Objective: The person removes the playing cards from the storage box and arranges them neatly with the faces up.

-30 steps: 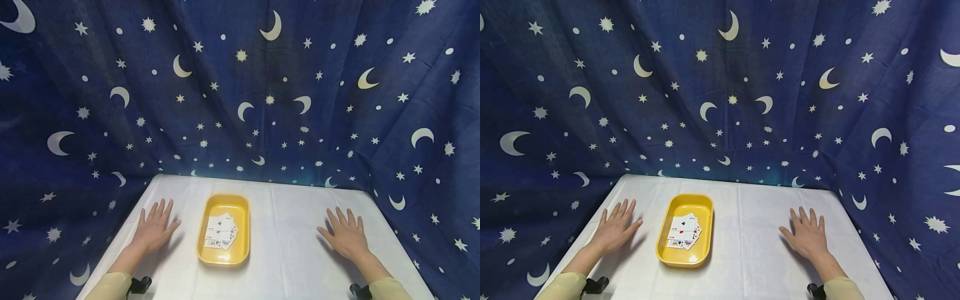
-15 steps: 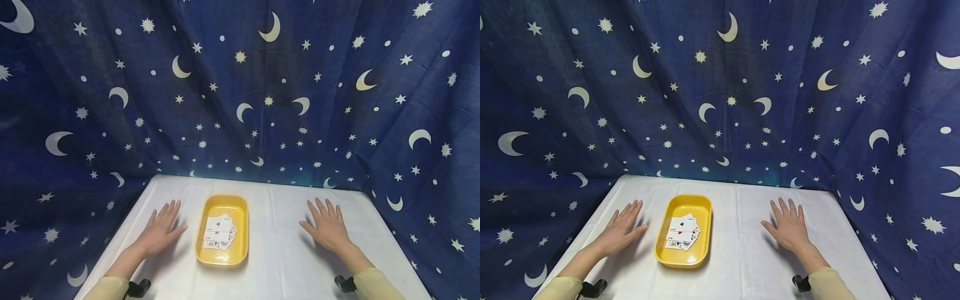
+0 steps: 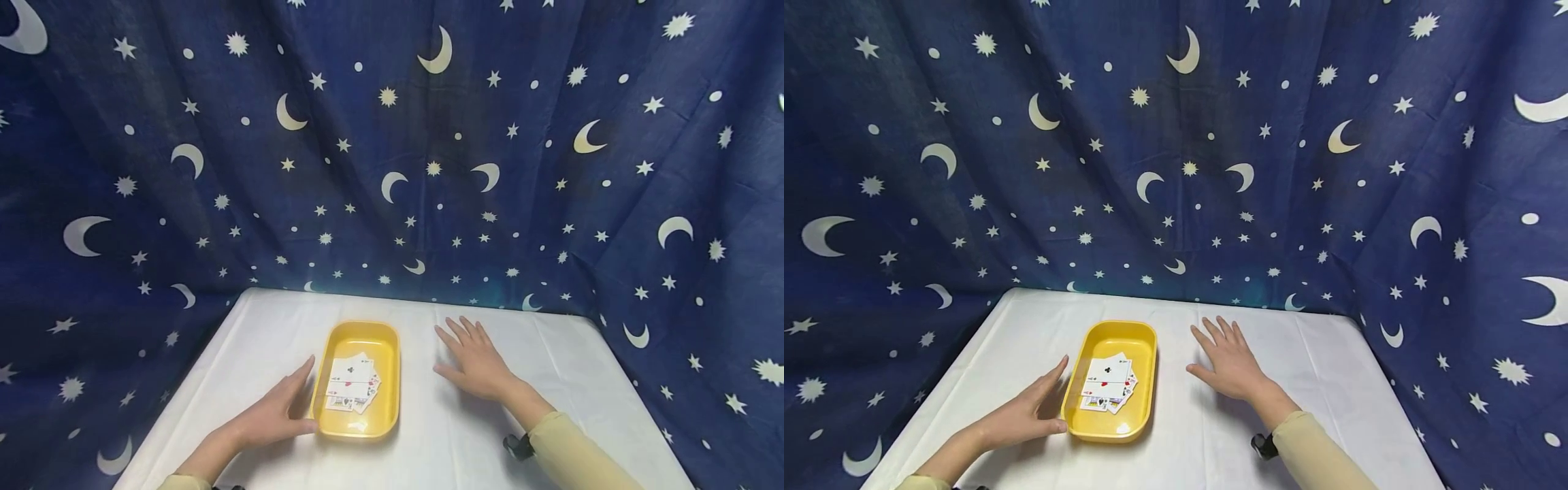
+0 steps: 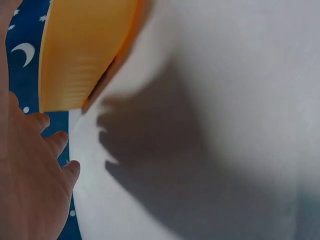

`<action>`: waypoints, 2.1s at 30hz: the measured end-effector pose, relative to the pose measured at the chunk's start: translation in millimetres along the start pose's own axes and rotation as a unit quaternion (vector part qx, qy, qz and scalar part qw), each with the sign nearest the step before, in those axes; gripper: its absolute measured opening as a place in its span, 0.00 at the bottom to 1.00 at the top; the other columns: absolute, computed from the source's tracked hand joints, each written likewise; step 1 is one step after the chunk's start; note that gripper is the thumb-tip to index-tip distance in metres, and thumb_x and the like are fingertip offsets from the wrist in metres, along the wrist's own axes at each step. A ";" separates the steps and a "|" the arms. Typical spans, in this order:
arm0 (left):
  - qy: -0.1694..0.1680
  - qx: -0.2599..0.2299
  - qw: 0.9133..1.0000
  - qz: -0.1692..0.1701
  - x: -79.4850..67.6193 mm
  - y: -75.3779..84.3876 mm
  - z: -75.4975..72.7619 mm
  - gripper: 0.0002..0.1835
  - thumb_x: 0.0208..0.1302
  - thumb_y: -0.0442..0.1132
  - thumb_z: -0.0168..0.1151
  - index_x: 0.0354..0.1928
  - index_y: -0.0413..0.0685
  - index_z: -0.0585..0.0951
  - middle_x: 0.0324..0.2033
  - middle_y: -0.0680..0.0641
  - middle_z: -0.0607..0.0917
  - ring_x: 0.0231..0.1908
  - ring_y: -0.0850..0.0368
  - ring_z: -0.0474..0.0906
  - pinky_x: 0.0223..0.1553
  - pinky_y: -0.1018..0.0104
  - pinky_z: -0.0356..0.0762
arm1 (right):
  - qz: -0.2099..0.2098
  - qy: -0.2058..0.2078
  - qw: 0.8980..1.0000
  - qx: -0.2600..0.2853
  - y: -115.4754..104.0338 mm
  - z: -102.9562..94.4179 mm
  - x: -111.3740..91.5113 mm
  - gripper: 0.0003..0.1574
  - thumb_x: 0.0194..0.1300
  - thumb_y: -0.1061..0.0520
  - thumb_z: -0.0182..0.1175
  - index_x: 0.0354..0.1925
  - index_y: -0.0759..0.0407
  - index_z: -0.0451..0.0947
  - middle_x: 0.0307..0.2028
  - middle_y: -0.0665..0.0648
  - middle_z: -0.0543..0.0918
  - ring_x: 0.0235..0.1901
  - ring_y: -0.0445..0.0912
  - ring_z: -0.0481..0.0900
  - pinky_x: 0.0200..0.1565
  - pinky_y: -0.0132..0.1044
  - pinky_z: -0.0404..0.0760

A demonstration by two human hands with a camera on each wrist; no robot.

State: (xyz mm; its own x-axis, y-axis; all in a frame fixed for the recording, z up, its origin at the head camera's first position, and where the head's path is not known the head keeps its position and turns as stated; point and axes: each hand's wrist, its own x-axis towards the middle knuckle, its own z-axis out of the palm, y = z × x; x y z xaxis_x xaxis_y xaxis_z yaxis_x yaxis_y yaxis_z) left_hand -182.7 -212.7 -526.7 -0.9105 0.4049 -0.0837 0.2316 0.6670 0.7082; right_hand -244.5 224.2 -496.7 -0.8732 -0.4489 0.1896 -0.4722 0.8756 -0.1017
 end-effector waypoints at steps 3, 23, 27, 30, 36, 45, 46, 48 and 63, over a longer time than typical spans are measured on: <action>-0.014 -0.014 1.000 0.003 -1.9 -1.9 7.9 0.69 0.51 0.66 0.76 0.83 0.52 0.42 0.80 0.41 0.51 0.78 0.37 0.47 0.74 0.34 0.47 | -0.020 -0.023 1.000 0.003 -19.3 -1.3 10.7 0.50 0.72 0.27 0.52 0.81 0.48 0.56 0.80 0.58 0.55 0.79 0.60 0.45 0.76 0.61 0.42; -0.053 -0.084 0.995 -0.010 10.8 -10.5 15.5 0.73 0.50 0.59 0.80 0.83 0.56 0.34 0.81 0.47 0.41 0.79 0.48 0.38 0.75 0.43 0.43 | -0.138 -0.122 0.982 0.036 -117.3 14.8 80.2 0.40 0.75 0.45 0.56 0.80 0.40 0.58 0.77 0.52 0.62 0.78 0.54 0.49 0.77 0.50 0.53; -0.055 -0.099 0.994 -0.007 10.6 -11.0 13.8 0.71 0.51 0.56 0.81 0.83 0.57 0.36 0.81 0.46 0.43 0.79 0.46 0.40 0.75 0.42 0.45 | -0.149 -0.148 0.978 -0.010 -127.8 20.6 87.3 0.37 0.74 0.51 0.58 0.77 0.36 0.65 0.75 0.49 0.67 0.77 0.54 0.52 0.76 0.50 0.57; -0.059 -0.104 0.993 -0.007 10.9 -12.8 12.8 0.69 0.53 0.55 0.80 0.83 0.59 0.38 0.81 0.47 0.45 0.79 0.47 0.42 0.75 0.43 0.46 | -0.163 -0.164 0.972 -0.038 -134.3 26.1 90.4 0.33 0.74 0.53 0.59 0.74 0.34 0.69 0.74 0.47 0.67 0.78 0.55 0.53 0.75 0.51 0.58; -0.068 -0.104 0.992 -0.012 11.7 -14.9 14.7 0.69 0.54 0.57 0.79 0.83 0.62 0.36 0.81 0.49 0.44 0.79 0.51 0.42 0.75 0.46 0.45 | -0.157 -0.205 0.965 -0.037 -145.0 33.3 93.1 0.29 0.80 0.49 0.50 0.75 0.36 0.67 0.76 0.46 0.65 0.78 0.54 0.52 0.77 0.48 0.51; -0.066 -0.113 0.991 -0.012 8.1 -12.5 15.2 0.67 0.55 0.56 0.79 0.83 0.64 0.37 0.81 0.46 0.45 0.79 0.46 0.44 0.75 0.42 0.47 | -0.159 -0.243 0.956 -0.038 -152.0 36.1 92.9 0.27 0.80 0.49 0.50 0.74 0.42 0.70 0.75 0.46 0.67 0.75 0.49 0.61 0.75 0.42 0.58; -0.066 -0.115 0.991 -0.012 8.0 -12.1 14.9 0.67 0.55 0.56 0.79 0.83 0.64 0.37 0.81 0.47 0.45 0.79 0.47 0.43 0.75 0.42 0.47 | -0.156 -0.247 0.955 -0.038 -152.6 36.6 92.5 0.27 0.80 0.50 0.51 0.74 0.42 0.70 0.74 0.46 0.67 0.74 0.49 0.62 0.75 0.42 0.59; -0.066 -0.116 0.991 -0.012 8.1 -11.6 14.3 0.67 0.55 0.55 0.79 0.83 0.64 0.37 0.81 0.47 0.44 0.79 0.47 0.43 0.75 0.43 0.46 | -0.148 -0.255 0.955 -0.042 -153.7 37.2 91.5 0.28 0.80 0.49 0.51 0.74 0.40 0.70 0.75 0.45 0.67 0.74 0.49 0.63 0.74 0.42 0.61; -0.067 -0.128 0.989 -0.028 10.6 -10.1 15.5 0.70 0.52 0.56 0.80 0.83 0.59 0.37 0.81 0.43 0.49 0.77 0.42 0.51 0.75 0.44 0.51 | -0.129 -0.243 0.961 -0.039 -145.3 37.7 87.1 0.42 0.63 0.54 0.69 0.73 0.37 0.71 0.67 0.47 0.73 0.57 0.46 0.72 0.62 0.38 0.75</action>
State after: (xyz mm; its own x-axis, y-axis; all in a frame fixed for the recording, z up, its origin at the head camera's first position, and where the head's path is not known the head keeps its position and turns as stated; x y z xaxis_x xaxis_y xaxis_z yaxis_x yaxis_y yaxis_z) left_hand -189.5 -205.4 -545.6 -0.8617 0.4627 -0.2083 0.0716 0.5173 0.8528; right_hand -256.4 51.1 -502.2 -0.6910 -0.6659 -0.2812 -0.6859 0.7268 -0.0357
